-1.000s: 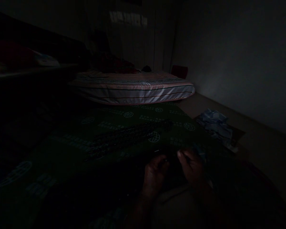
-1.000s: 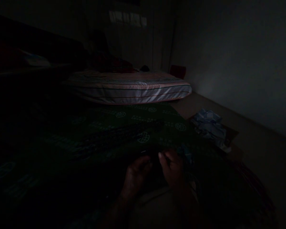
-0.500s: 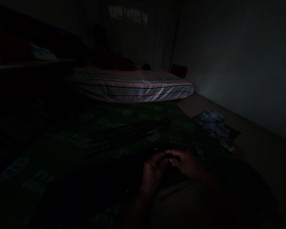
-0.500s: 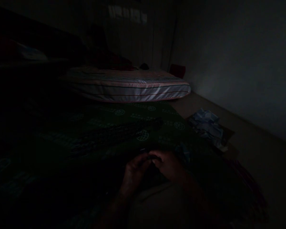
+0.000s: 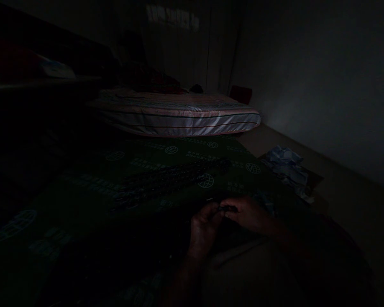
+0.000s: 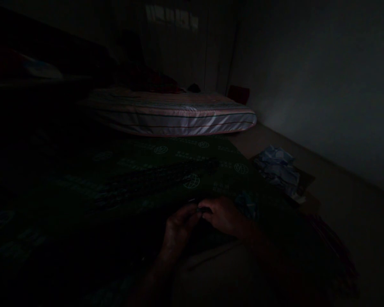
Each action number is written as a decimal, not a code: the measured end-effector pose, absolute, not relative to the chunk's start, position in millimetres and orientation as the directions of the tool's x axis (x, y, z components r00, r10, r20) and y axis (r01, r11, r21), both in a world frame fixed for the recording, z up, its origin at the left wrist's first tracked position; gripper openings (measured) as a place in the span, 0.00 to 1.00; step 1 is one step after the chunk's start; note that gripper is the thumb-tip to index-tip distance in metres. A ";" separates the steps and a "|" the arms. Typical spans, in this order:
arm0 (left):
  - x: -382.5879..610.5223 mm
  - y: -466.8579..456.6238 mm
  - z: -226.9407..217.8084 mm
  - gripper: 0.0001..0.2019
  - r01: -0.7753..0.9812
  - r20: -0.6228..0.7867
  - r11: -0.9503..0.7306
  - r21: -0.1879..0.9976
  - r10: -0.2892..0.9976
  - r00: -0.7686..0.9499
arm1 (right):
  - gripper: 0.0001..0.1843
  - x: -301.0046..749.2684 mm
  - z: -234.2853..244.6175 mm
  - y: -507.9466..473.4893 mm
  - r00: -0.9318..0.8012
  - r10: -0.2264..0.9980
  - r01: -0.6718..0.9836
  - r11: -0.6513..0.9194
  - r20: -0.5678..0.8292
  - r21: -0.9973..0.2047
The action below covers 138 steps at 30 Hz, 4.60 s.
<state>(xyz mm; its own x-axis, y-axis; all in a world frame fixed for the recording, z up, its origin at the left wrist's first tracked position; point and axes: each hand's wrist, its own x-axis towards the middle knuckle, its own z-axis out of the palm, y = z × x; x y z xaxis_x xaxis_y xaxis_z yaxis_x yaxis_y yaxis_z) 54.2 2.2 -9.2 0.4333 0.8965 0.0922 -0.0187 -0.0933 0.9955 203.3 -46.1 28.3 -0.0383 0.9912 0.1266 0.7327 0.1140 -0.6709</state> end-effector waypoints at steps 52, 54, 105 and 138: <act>49.9 -1.8 -18.4 0.10 0.266 -0.060 -0.039 0.963 0.933 0.354 | 0.07 353.5 -23.5 87.3 0.225 0.974 0.677 -0.143 0.018 -0.722; 49.8 -1.7 -17.4 0.09 0.276 -0.059 -0.047 0.960 0.930 0.362 | 0.08 354.4 -23.7 88.0 0.224 0.975 0.673 -0.148 0.008 -0.725; 50.2 -6.0 -7.5 0.09 0.340 -0.046 -0.108 0.934 0.908 0.416 | 0.14 358.7 -23.3 91.9 0.257 0.960 0.669 -0.258 -0.108 -0.697; 54.1 -7.3 -13.1 0.10 0.208 0.128 -0.231 0.951 0.901 0.415 | 0.28 307.1 51.8 -2.6 0.387 0.910 0.650 -0.155 0.148 -0.744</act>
<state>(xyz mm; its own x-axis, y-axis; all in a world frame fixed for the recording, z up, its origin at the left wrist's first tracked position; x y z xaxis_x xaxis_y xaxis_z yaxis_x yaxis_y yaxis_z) 54.1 -7.3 -13.1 0.4149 0.9008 0.1279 0.2076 -0.2306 0.9507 307.1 -2.6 51.8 0.3871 0.9101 0.1482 0.6496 -0.1551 -0.7443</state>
